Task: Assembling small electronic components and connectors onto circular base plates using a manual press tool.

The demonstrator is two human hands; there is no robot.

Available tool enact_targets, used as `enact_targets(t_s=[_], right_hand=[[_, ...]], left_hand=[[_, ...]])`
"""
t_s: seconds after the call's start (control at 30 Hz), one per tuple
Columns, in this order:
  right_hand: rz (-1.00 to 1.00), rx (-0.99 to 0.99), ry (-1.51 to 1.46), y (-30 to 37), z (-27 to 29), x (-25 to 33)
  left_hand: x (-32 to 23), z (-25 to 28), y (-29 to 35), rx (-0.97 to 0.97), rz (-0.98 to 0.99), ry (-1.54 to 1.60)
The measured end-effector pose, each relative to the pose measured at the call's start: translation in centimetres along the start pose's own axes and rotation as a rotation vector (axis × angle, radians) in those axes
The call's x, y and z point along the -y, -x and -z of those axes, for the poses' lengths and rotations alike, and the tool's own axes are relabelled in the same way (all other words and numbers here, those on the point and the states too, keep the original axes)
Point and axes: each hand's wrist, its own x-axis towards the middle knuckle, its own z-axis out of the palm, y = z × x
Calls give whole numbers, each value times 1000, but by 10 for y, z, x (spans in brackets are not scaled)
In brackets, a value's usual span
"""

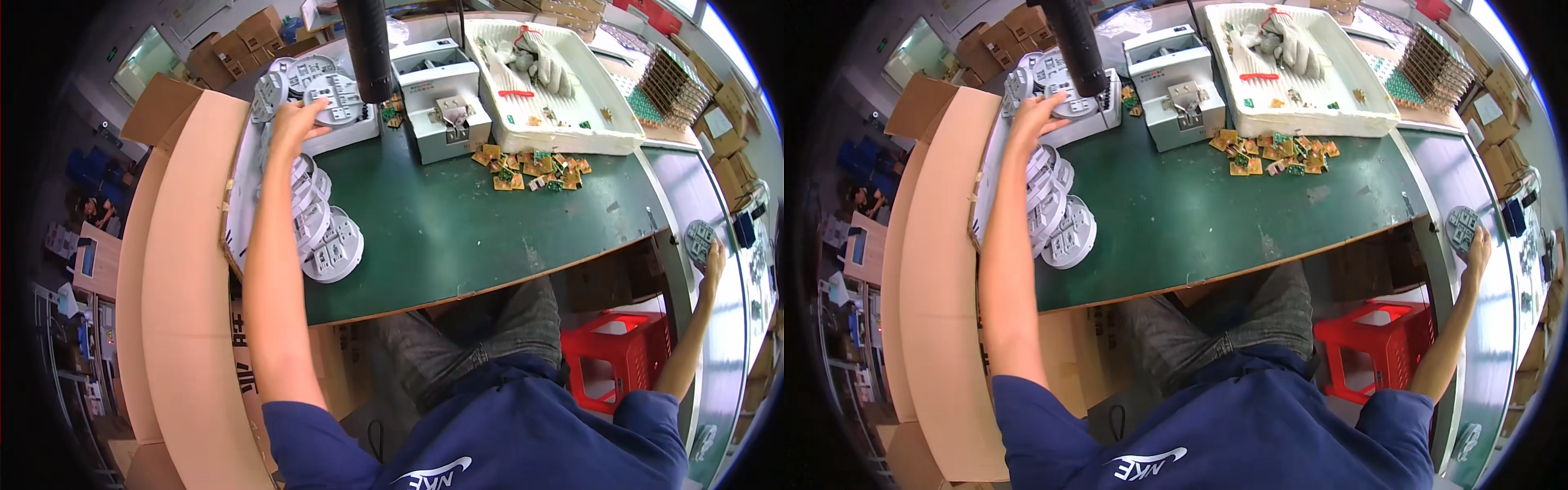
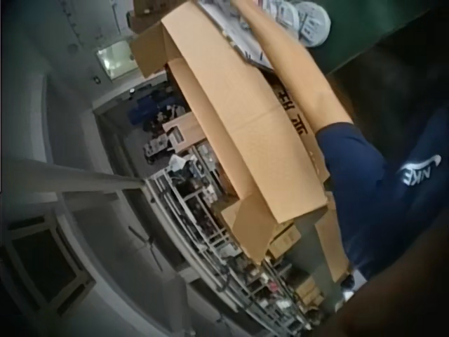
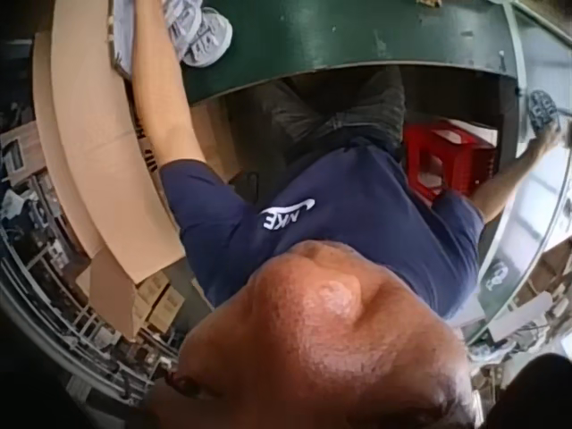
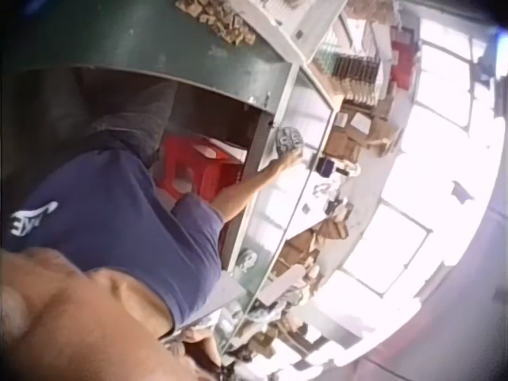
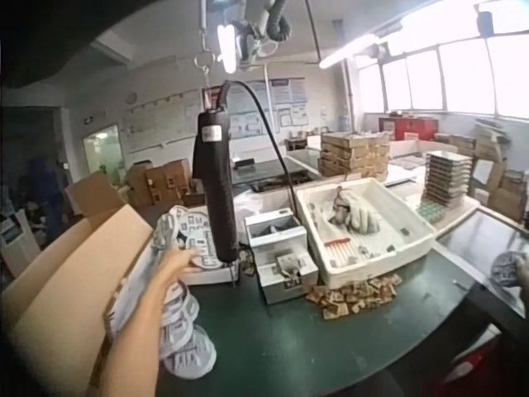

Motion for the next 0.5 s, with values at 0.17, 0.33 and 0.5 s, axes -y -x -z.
enact_targets(t_s=[0.17, 0.33, 0.5], right_hand=[[314, -45, 587, -81, 59, -78], [94, -252, 886, -42, 41, -46], [63, -383, 674, -33, 31, -37]], left_hand=[[-11, 33, 31, 68, -122, -295], [-37, 33, 117, -48, -306, -566], [-23, -3, 207, -144, -356, -571]])
